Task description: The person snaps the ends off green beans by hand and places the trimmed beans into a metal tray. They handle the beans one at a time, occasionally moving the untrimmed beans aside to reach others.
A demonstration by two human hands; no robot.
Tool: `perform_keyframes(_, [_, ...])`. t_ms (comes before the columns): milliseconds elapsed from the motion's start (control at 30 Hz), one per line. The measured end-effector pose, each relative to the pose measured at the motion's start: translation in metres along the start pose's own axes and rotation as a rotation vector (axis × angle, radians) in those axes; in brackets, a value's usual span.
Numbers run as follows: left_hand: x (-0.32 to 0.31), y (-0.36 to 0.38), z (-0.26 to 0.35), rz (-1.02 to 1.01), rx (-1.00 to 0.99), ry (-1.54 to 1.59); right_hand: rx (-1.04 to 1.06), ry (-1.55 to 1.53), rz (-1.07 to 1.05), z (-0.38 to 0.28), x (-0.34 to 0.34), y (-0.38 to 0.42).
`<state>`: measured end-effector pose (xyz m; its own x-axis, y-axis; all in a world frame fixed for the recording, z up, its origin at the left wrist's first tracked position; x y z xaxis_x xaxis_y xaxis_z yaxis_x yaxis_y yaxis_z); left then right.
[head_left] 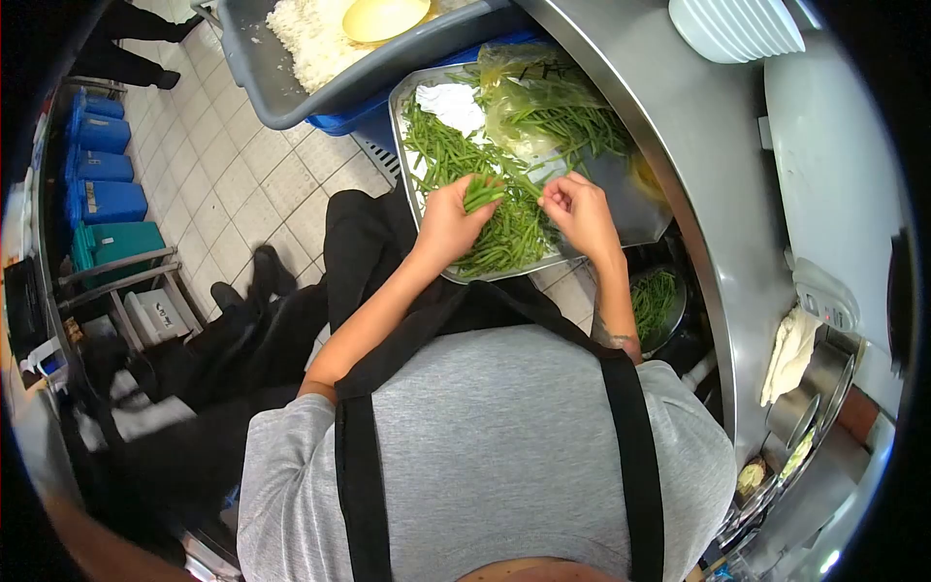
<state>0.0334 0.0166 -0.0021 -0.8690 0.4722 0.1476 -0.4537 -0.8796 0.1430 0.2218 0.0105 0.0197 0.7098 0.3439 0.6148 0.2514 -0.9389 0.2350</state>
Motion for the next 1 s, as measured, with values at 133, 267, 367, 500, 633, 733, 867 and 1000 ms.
perform_keyframes(133, [-0.002,0.001,0.015,-0.027,-0.07,-0.2,0.073,0.042,-0.043,-0.011,0.004,0.0])
perform_keyframes(267, [-0.001,0.003,0.019,-0.046,-0.069,-0.252,-0.037,0.167,0.037,-0.006,0.007,-0.006])
perform_keyframes(367, [0.003,0.004,0.012,-0.012,-0.044,-0.251,-0.169,0.242,0.185,0.008,0.016,-0.01])
perform_keyframes(500, [0.004,0.005,0.014,-0.014,-0.067,-0.263,-0.176,0.204,0.16,0.013,0.019,-0.009])
perform_keyframes(633, [-0.004,0.003,0.027,-0.037,-0.15,-0.393,-0.056,0.084,0.004,-0.009,0.014,-0.005])
perform_keyframes(733, [-0.005,0.005,0.034,-0.055,-0.2,-0.41,0.049,0.029,-0.004,-0.029,0.014,-0.002])
perform_keyframes(867, [-0.006,0.005,0.029,-0.099,-0.199,-0.439,0.189,-0.003,-0.097,-0.051,0.009,-0.001])
perform_keyframes(1000, [-0.003,0.005,0.026,-0.074,-0.174,-0.414,0.232,-0.058,-0.013,-0.056,0.005,-0.006])
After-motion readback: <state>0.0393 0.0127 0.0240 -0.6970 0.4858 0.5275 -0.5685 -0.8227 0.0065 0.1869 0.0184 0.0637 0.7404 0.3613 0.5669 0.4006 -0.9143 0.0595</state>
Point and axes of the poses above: each hand's wrist, its own y-axis away from the middle knuckle, its own x-axis out of the back of the hand, z = x × y, the point moved 5 cm from there along -y, towards the middle knuckle, and after that the axes turned 13 degrees about -z, right-handed, at the moved point
